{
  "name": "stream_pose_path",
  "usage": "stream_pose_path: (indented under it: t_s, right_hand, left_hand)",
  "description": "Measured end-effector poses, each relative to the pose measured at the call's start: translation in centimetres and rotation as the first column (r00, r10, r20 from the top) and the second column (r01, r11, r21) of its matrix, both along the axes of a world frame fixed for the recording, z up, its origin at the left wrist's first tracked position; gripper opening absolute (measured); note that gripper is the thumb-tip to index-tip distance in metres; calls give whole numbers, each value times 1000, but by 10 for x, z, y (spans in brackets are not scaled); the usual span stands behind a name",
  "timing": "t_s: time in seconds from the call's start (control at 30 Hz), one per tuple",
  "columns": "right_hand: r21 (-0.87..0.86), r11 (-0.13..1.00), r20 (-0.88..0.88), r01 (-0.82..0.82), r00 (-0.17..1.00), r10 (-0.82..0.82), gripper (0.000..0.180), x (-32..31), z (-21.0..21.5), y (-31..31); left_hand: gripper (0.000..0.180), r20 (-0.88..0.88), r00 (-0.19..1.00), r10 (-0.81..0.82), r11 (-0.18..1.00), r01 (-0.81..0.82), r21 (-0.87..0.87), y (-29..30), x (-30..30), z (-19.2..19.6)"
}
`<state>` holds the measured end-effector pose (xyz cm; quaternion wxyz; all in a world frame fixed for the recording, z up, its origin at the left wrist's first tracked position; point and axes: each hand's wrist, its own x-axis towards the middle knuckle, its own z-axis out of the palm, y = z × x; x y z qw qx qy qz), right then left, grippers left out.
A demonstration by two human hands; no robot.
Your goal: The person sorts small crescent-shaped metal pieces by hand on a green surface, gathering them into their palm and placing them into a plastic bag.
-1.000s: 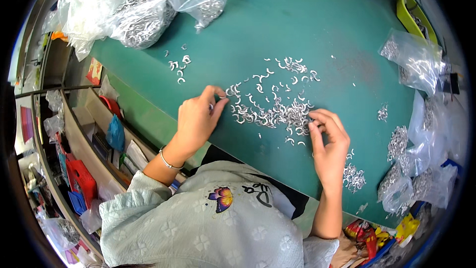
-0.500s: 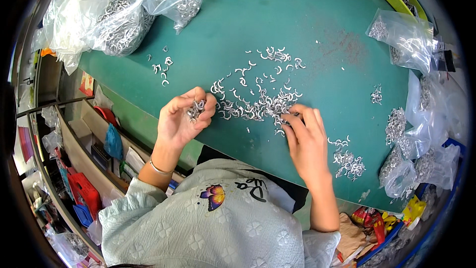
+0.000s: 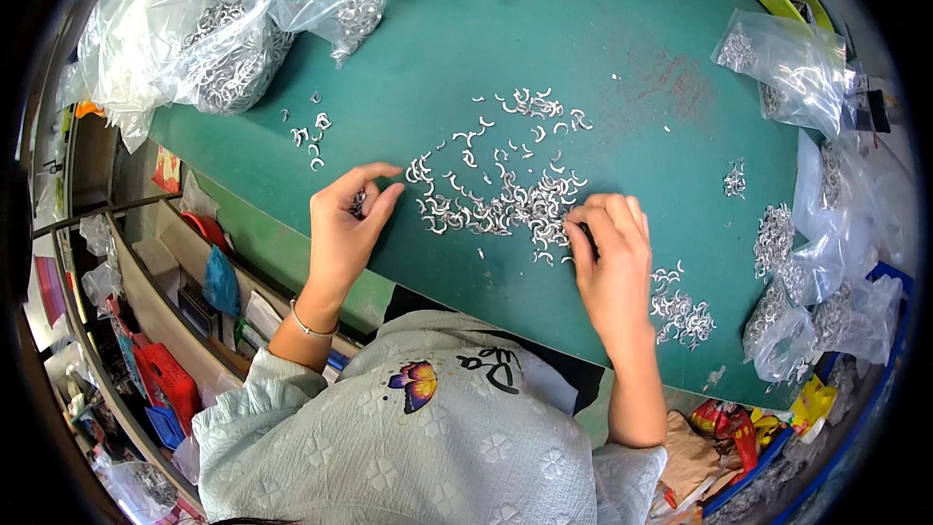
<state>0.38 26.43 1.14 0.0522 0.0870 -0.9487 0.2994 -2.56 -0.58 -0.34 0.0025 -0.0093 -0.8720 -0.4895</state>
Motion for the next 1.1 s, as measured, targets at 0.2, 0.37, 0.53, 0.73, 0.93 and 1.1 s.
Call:
stream_pose_path:
  t_s: [0.2,0.37,0.53,0.73,0.93,1.1]
  right_hand:
    - [-138,990,66,27,998,-18,30,-5,12,-6]
    - [79,993,45,-90,995,87,41,2,6,-24]
    - [-39,970,48,-238,970,240,27,14,14,-5]
    - [-161,987,62,-3,998,13,19,2,9,-2]
    - [3,1000,-60,19,998,-18,21,-14,-7,-16]
    - [122,992,-52,22,999,-16,17,-18,-6,-19]
  left_hand:
    - [21,-111,992,-60,973,33,-228,6,-4,-2]
    - [19,-126,990,-67,965,32,-260,5,-7,-4]
    - [17,-93,995,-43,970,20,-241,5,-7,-2]
    - [13,-142,989,-47,976,15,-216,7,-8,-3]
    - [7,186,978,-95,967,47,250,2,-5,2]
    - [13,464,841,-279,730,-129,671,-2,-6,8]
